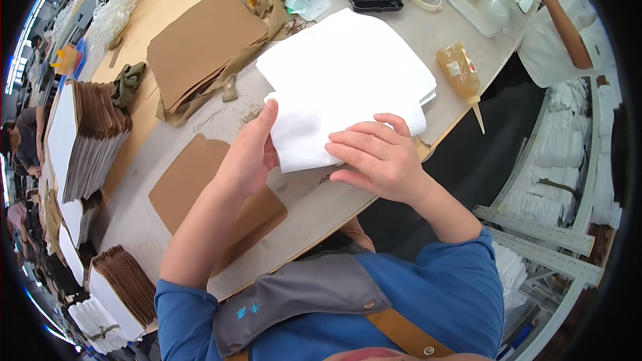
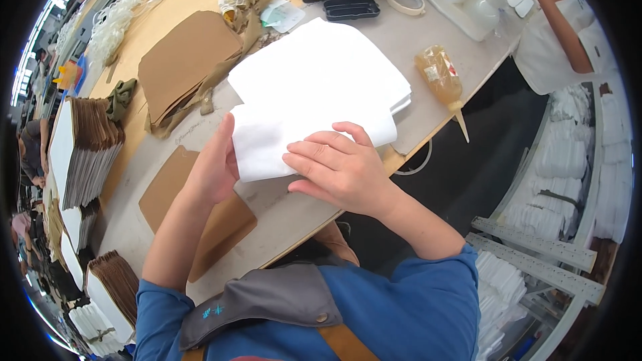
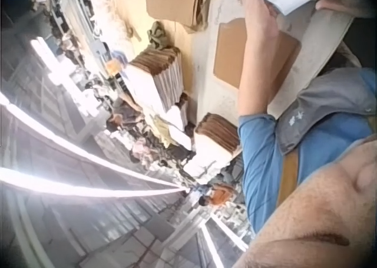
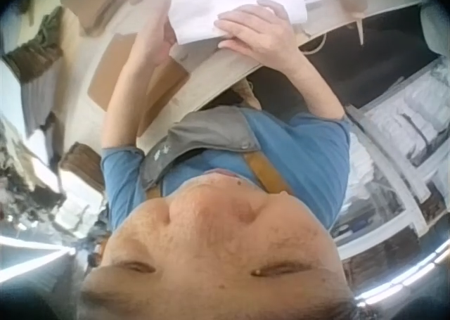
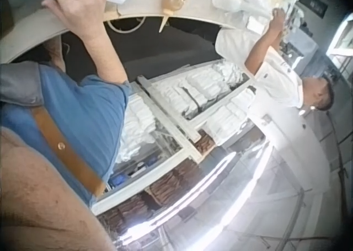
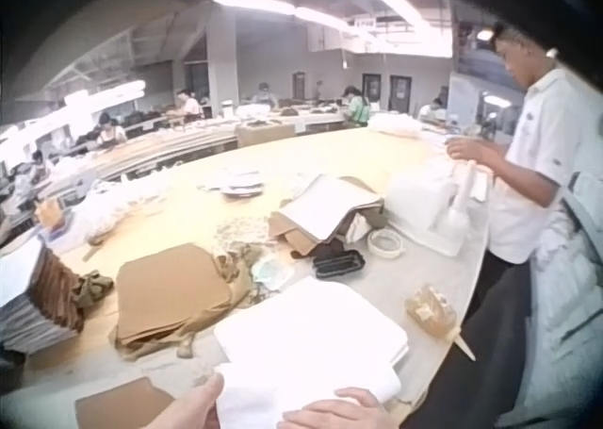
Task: Applying glue to and assembling leather or fabric components for goods manufacturing.
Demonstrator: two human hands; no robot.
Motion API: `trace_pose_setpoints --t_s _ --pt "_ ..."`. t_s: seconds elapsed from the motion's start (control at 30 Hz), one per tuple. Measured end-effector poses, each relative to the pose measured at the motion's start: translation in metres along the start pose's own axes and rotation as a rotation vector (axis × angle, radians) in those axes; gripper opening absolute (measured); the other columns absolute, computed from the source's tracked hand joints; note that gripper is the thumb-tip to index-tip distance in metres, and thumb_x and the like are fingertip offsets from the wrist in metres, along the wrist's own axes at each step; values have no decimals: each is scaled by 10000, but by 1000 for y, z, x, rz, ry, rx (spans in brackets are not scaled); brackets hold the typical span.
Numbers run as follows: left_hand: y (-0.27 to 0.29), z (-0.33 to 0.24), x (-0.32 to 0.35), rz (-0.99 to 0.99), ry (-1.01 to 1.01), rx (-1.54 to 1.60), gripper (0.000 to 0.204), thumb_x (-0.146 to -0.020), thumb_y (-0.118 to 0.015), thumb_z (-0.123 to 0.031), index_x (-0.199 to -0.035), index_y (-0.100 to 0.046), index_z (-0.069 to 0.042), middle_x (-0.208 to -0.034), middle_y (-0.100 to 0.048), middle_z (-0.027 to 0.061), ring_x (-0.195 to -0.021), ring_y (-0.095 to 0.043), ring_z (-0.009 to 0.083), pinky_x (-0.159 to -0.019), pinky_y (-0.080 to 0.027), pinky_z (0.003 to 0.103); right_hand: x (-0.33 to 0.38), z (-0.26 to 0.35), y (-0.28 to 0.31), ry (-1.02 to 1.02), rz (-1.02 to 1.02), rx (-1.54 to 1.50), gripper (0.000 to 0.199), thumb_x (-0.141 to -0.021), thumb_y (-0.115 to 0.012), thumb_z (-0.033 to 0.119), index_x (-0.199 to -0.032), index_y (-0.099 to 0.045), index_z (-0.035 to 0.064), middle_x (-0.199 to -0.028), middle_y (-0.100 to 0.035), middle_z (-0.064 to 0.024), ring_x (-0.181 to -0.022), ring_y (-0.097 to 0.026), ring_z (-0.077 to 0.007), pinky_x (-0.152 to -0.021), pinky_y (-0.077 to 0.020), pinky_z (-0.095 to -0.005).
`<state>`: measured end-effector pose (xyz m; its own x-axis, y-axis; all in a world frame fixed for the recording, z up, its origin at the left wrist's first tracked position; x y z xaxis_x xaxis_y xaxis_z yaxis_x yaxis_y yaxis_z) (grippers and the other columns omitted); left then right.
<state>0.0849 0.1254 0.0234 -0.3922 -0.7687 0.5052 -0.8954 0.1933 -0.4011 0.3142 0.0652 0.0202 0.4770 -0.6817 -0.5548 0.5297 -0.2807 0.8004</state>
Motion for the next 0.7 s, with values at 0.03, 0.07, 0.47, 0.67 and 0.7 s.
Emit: trace_pose_setpoints --t_s 0.03,0.07,0.47,0.67,0.7 --pt "-1 -3 -1 7 3 0 668 -1078 -472 -524 -1447 -485 32 -1360 -629 153 -1192 -655 221 -1002 -540 391 2 -3 1 -16 -13 -22 388 -812 -811 351 -1142 -732 164 -1168 -710 35 -1080 -643 -146 -1004 -431 -398" --pt "-2 -9 -2 -40 22 -239 581 -1052 -564 -440 -1385 -547 35 -1259 -677 144 -1098 -683 206 -933 -554 363 4 -6 3 -32 -27 -43 397 -816 -810 351 -1157 -732 162 -1182 -712 29 -1093 -642 -157 -1008 -428 -395" --pt "17 -9 62 -121 -768 -826 177 -912 -780 -50 -1080 -757 1 -951 -754 29 -863 -690 100 -750 -549 258 8 -56 35 -699 -109 -670 486 -804 -847 149 -1256 -699 48 -1220 -711 -58 -1202 -615 -225 -1096 -422 -386" --pt "66 18 121 -380 -580 -453 149 -969 -725 -65 -1099 -742 3 -990 -737 8 -887 -659 78 -778 -538 247 -3 8 10 -834 -3 -1060 200 -920 -755 43 -1110 -716 -4 -972 -718 -25 -894 -641 -76 -799 -512 -248" --pt "76 24 132 -440 -583 -449 149 -969 -725 -65 -1099 -742 3 -990 -737 8 -887 -659 78 -778 -538 247 -7 18 4 -794 26 -1003 169 -924 -751 40 -1081 -712 -7 -952 -709 -16 -894 -634 -72 -788 -502 -244"
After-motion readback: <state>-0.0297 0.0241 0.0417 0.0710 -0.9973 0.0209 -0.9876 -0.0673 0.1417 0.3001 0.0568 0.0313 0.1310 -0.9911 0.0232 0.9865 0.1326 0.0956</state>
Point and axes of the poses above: each hand's wrist, its own x-axis away from the middle knuckle, its own y-axis out of the back of the hand, z = x × y, the point moved 1 cm from there along -x, towards the middle knuckle
